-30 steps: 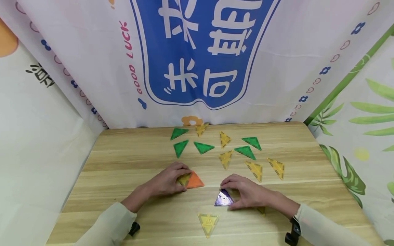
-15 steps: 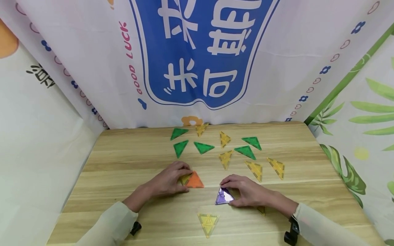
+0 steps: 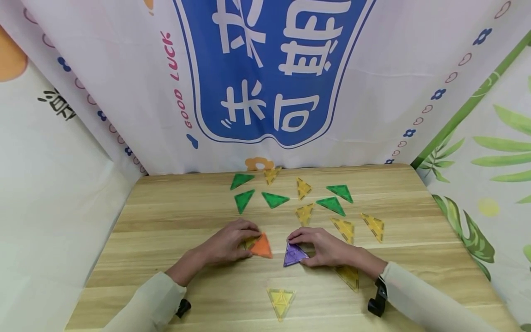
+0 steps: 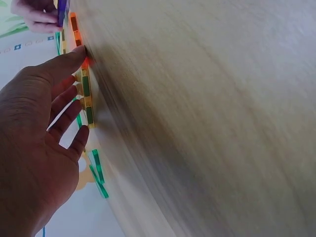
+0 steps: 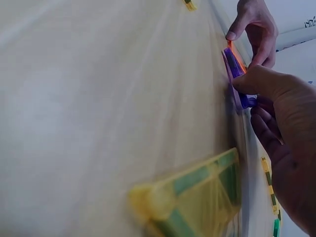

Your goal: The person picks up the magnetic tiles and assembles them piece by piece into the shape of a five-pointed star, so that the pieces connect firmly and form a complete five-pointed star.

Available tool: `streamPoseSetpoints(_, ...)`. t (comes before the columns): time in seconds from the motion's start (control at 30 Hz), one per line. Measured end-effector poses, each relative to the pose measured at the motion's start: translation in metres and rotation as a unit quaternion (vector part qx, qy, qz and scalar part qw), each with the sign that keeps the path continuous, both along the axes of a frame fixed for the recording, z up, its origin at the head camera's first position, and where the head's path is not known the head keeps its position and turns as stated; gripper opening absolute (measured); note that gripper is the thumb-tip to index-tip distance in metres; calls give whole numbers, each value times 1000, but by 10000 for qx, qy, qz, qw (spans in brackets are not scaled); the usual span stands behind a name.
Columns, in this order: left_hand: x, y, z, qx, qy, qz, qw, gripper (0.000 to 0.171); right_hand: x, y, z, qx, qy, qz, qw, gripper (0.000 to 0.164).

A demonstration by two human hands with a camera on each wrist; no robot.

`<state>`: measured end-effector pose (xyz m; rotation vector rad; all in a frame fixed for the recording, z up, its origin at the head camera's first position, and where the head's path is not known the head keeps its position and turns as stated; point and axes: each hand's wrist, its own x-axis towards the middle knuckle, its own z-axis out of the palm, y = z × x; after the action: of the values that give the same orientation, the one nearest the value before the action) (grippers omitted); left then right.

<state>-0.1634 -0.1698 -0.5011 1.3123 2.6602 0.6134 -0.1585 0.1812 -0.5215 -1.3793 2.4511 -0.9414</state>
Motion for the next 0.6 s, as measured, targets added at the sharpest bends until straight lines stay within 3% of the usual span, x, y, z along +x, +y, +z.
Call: streamPoseSetpoints(0.6,0,-1,2,-46,-240,-159,9996,50,-27,-31,-2,116,-25,400,9991,52)
